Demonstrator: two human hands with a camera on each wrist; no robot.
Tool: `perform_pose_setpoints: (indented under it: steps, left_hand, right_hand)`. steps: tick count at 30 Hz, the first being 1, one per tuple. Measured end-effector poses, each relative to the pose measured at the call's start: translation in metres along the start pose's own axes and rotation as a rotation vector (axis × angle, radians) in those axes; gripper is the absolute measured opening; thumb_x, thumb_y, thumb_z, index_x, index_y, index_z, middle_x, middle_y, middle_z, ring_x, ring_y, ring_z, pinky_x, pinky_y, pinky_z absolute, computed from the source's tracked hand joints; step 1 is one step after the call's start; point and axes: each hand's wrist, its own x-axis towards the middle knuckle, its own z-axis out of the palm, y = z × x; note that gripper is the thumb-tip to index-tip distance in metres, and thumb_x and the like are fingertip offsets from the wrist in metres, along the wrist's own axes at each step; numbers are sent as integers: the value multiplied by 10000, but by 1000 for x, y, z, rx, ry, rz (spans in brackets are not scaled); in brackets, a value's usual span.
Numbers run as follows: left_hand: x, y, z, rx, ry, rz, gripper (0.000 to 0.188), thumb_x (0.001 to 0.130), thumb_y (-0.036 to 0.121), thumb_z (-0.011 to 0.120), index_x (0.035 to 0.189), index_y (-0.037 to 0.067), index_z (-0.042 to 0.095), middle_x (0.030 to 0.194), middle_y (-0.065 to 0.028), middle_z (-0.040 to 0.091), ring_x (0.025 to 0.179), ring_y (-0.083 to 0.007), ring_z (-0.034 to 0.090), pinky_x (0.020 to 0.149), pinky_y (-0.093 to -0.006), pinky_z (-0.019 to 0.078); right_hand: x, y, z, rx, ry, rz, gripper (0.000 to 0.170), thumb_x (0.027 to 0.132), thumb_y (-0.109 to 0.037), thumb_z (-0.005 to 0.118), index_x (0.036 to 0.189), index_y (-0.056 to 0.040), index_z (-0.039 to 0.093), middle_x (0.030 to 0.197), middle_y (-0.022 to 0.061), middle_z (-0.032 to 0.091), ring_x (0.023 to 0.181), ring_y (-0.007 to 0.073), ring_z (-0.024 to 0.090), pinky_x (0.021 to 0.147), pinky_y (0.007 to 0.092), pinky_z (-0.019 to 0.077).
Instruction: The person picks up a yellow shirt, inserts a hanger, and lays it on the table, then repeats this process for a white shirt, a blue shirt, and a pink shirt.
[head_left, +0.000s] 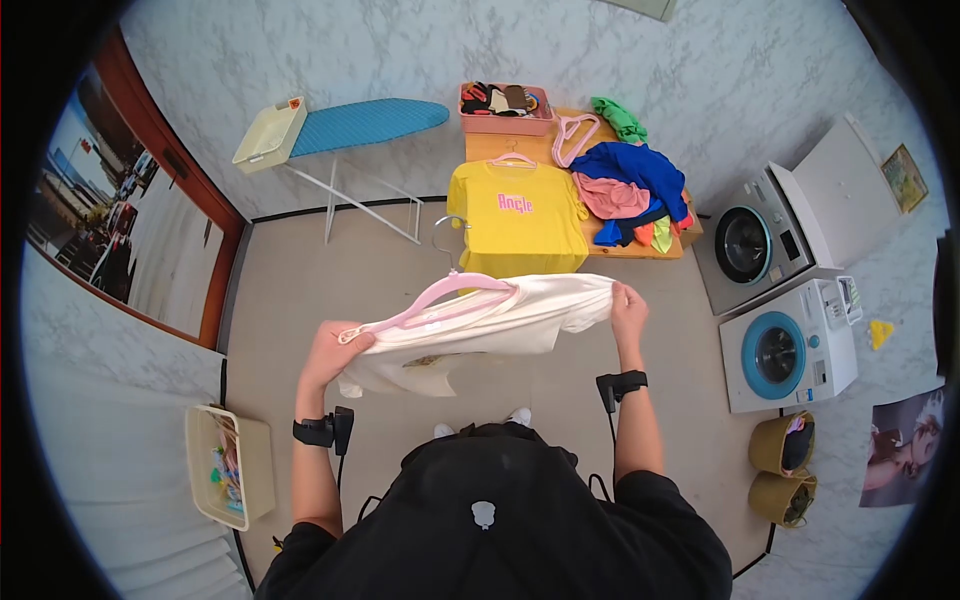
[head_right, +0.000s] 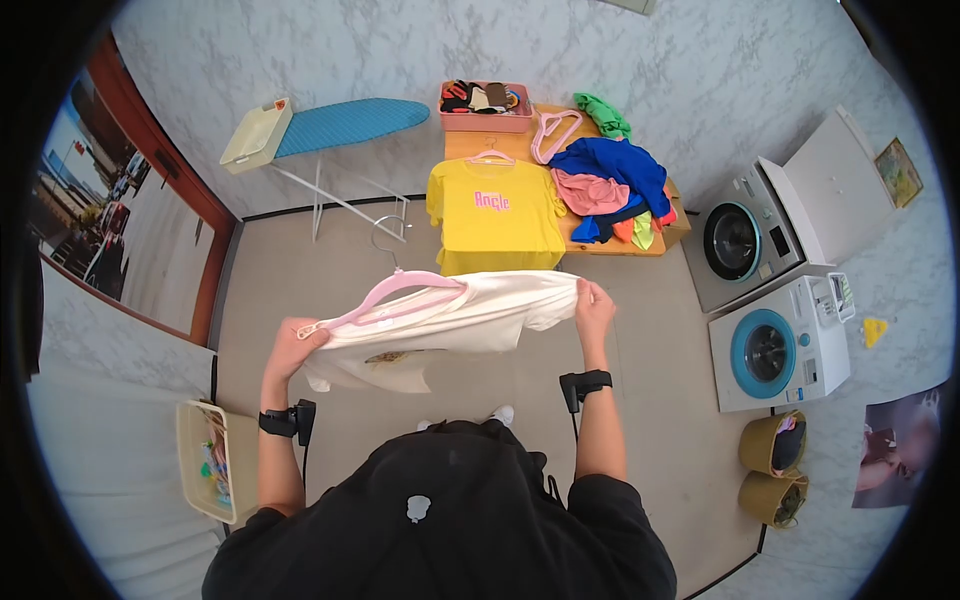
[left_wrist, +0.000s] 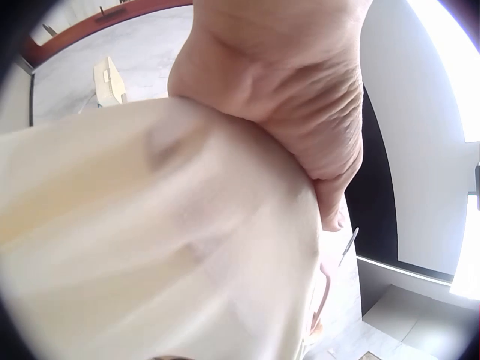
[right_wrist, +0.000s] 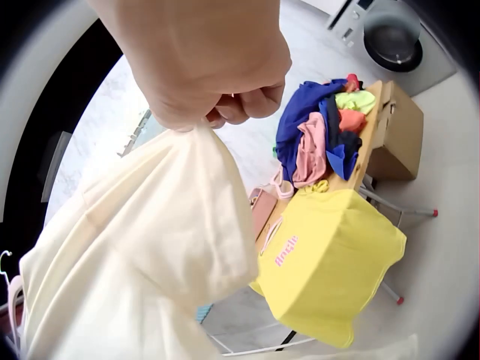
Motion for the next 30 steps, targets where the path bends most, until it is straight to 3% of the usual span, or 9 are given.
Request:
perform_pose_setpoints:
  steps: [5, 7, 9, 12, 14, 17, 23, 27, 30]
  left_hand:
    - [1, 29, 20, 167, 112, 42, 312, 865, 276, 709, 815, -31, 681, 627, 53, 539, 609, -40, 456, 523, -239, 370]
    - [0, 35, 25, 238, 71, 27, 295, 871, 268, 694, 808, -20, 679, 589, 29, 526, 592, -42, 447, 521, -245, 364]
    - [2, 36, 28, 285, 16, 21, 284, 869, 267, 689, 793, -7, 673, 594, 8, 535, 580, -61, 462, 524, -257, 371]
    - [14, 33, 45, 397, -84, 138, 266, 859, 260, 683, 766, 13, 654, 605, -29, 543, 561, -111, 489, 528, -285, 384]
    - [20, 32, 56, 457, -123, 257, 258, 849, 256, 683, 754, 20, 640, 612, -46, 543, 554, -142, 500, 531, -300, 390]
    - [17, 37, 59, 455, -24, 288, 278, 812, 303, 711, 793, 43, 613, 647, -52, 554, 579, -199, 520, 550, -315, 406]
    - [8, 74, 51, 528, -9, 80, 370, 717, 344, 786, 898, 99, 576, 725, -47, 592, 630, -226, 563, 562, -325, 427]
    - [8, 75, 64, 810, 139, 413, 451, 666, 347, 823, 996, 137, 598, 835, -21, 598, 764, -205, 566, 687, -333, 403]
    - [12, 64, 62, 936, 144, 511, 442, 681, 332, 808, 1036, 148, 619, 899, -8, 601, 870, -197, 552, 776, -344, 369]
  right_hand:
    - [-8, 0, 3, -109, -310, 82, 329, 898, -197, 641, 1159, 3, 619, 1002, 148, 673, 943, 235, 645, 866, 354, 486]
    - [-23, -61, -5, -252, -184, -418, 460, 858, -165, 668, 1282, -46, 536, 1208, 165, 594, 1147, 303, 556, 993, 393, 421]
    - [-39, -105, 2, -42, -333, -526, 538, 803, -140, 718, 1291, -51, 512, 1295, 171, 530, 1244, 350, 449, 1048, 417, 352]
    - [-60, -156, 13, 16, -396, -695, 382, 824, -127, 694, 1182, -35, 598, 1170, 156, 606, 1072, 326, 566, 921, 391, 445]
    - [-65, -158, 23, 177, -828, -445, 213, 842, -120, 673, 1031, -22, 669, 942, 129, 663, 813, 280, 626, 718, 368, 485]
    - [-74, -156, 31, 262, -725, -468, 120, 854, -122, 659, 889, -10, 685, 757, 114, 653, 596, 267, 576, 567, 360, 445]
    - [-79, -144, 33, 47, -640, -508, 127, 859, -140, 662, 831, -16, 666, 765, 131, 662, 602, 314, 564, 555, 355, 442]
    - [-79, -145, 38, 9, -499, -602, 115, 859, -137, 659, 847, -25, 683, 771, 131, 669, 599, 300, 583, 552, 350, 449]
    - [-78, -142, 30, 230, -493, -431, 113, 861, -135, 654, 892, -33, 696, 776, 130, 674, 608, 268, 606, 569, 330, 461]
